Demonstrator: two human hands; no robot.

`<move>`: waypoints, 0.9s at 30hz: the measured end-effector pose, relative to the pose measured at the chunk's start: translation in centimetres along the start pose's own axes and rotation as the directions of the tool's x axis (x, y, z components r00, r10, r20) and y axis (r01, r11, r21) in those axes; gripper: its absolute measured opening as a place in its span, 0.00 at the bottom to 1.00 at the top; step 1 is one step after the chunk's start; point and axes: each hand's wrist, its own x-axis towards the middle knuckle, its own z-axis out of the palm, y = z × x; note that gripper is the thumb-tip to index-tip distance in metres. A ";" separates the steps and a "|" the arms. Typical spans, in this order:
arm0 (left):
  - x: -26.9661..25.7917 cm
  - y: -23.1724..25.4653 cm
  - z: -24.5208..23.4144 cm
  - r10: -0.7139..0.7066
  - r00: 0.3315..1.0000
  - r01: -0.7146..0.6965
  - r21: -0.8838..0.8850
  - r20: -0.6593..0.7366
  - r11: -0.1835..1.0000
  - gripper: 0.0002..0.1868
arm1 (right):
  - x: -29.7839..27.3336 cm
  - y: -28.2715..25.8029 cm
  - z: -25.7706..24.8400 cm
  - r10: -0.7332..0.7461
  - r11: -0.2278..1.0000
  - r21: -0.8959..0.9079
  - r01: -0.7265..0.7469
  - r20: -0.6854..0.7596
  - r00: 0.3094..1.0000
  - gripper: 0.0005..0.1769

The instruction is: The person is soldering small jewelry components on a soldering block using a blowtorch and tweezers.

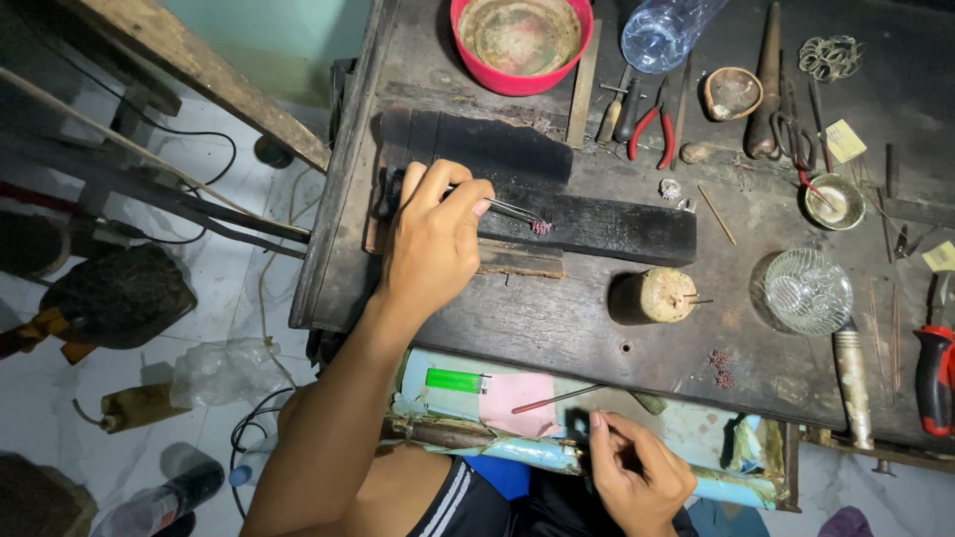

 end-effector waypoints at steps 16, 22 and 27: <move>-1.1 1.1 0.3 -0.138 0.986 0.129 -0.098 -0.089 0.987 0.07 | 0.4 -0.2 -0.1 -0.042 0.999 -0.008 0.042 0.012 0.999 0.04; -2.2 2.2 -0.4 -0.323 0.946 0.320 -0.113 -0.012 0.941 0.09 | 0.3 -0.1 -0.1 -0.059 0.998 0.004 0.059 0.005 0.998 0.04; -3.1 2.1 -0.4 -0.426 0.904 0.422 -0.131 -0.008 0.897 0.09 | 0.2 0.0 -0.3 -0.061 0.998 0.024 0.061 0.004 0.998 0.03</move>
